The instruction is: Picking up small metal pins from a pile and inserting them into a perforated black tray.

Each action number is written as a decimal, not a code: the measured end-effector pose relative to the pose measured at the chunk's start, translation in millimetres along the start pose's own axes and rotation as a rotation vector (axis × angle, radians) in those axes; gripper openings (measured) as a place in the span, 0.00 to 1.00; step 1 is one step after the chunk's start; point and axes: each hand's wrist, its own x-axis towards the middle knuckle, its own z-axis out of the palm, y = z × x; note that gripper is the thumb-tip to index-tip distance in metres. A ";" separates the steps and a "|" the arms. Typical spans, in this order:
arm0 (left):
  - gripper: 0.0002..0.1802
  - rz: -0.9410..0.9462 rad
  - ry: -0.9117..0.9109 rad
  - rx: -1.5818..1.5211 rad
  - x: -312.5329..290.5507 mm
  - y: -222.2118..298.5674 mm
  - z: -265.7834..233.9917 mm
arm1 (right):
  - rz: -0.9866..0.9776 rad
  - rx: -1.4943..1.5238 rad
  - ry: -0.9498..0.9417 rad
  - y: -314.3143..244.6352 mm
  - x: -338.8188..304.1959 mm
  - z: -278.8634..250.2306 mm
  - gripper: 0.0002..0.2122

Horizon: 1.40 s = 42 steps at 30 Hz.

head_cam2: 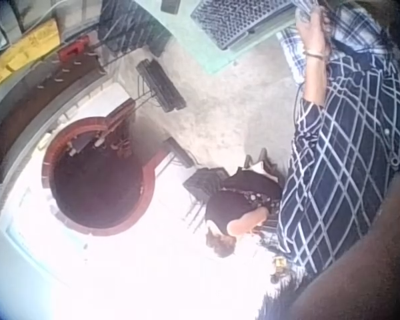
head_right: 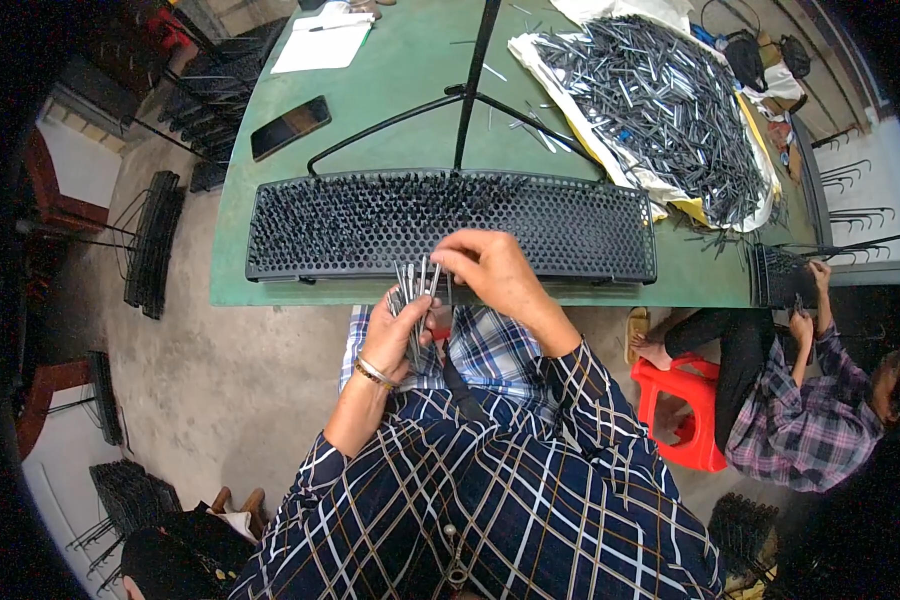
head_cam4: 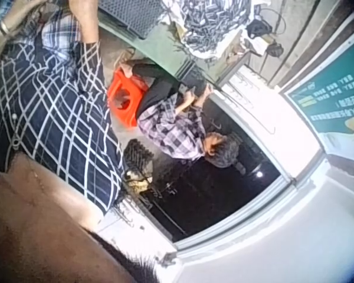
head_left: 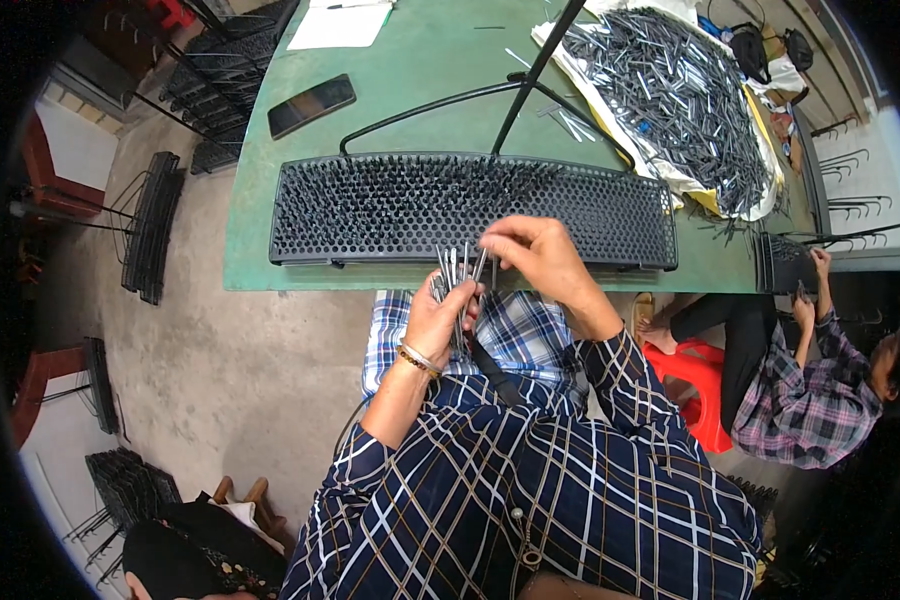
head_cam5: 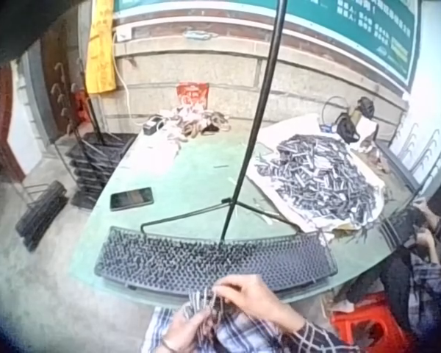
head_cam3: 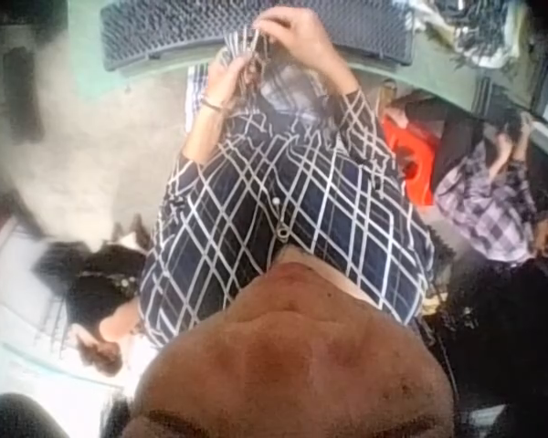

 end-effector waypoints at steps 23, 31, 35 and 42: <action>0.06 -0.086 -0.117 -0.126 -6.4 7.5 0.6 | -0.600 -0.593 0.364 14.7 29.6 8.1 0.05; 0.06 -0.032 -0.131 -0.184 -9.7 12.1 -0.7 | -0.200 -0.166 0.211 -2.3 13.7 9.2 0.09; 0.06 0.002 -0.149 -0.177 -13.9 18.2 -0.1 | 0.054 0.057 -0.080 -2.1 11.2 19.0 0.11; 0.10 -0.034 -0.130 -0.237 -11.9 13.1 -16.4 | 0.113 0.248 0.083 -15.6 21.5 18.4 0.10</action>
